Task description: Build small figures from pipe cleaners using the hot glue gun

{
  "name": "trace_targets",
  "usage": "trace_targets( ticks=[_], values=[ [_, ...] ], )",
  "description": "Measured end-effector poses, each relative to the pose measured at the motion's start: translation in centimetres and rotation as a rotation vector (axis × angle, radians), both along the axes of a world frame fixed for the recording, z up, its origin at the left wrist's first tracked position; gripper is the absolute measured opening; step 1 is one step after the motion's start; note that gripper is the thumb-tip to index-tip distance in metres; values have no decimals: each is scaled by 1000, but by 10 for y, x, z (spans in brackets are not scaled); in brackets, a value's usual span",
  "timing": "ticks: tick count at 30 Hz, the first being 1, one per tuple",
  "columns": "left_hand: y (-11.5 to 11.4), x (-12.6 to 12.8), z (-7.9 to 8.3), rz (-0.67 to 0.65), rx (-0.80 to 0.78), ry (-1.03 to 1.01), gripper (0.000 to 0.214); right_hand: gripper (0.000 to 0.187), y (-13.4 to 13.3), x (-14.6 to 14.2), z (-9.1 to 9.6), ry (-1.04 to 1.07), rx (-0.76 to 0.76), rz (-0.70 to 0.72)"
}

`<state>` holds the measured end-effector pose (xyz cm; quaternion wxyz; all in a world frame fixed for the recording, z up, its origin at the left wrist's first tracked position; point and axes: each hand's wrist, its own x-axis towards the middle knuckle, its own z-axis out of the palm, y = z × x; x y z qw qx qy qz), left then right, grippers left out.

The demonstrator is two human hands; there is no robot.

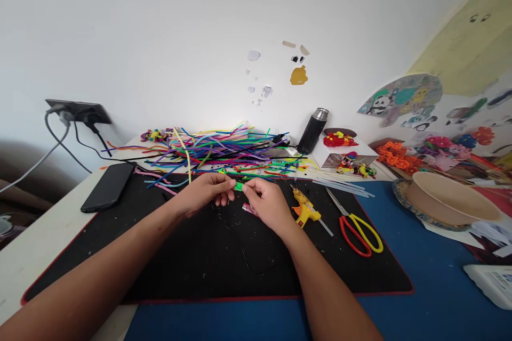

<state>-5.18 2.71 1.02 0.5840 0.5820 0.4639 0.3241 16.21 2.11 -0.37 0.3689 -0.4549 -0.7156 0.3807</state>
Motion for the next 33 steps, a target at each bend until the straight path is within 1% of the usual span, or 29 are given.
trace_targets(
  ticks=[4,9,13,17,20,28,33],
  values=[
    [-1,-1,-1,-18,-85,-31,53,19,-1,-1,1,-47,68,-5],
    [-3,-1,0,-26,-187,-105,53,20,-3,-1,2,-91,62,1],
    [-3,0,0,-5,-217,-121,51,19,-5,-3,1,-120,95,1],
    [-3,1,0,-3,-204,-93,48,20,-5,-4,0,-146,112,11],
    [-3,2,1,7,-143,-63,47,20,-4,-4,1,-157,103,5],
    [-4,4,6,-34,134,71,49,20,-4,-4,2,-58,6,3],
    [-6,-1,6,-30,327,175,40,19,-5,-4,1,44,-84,23]
  ],
)
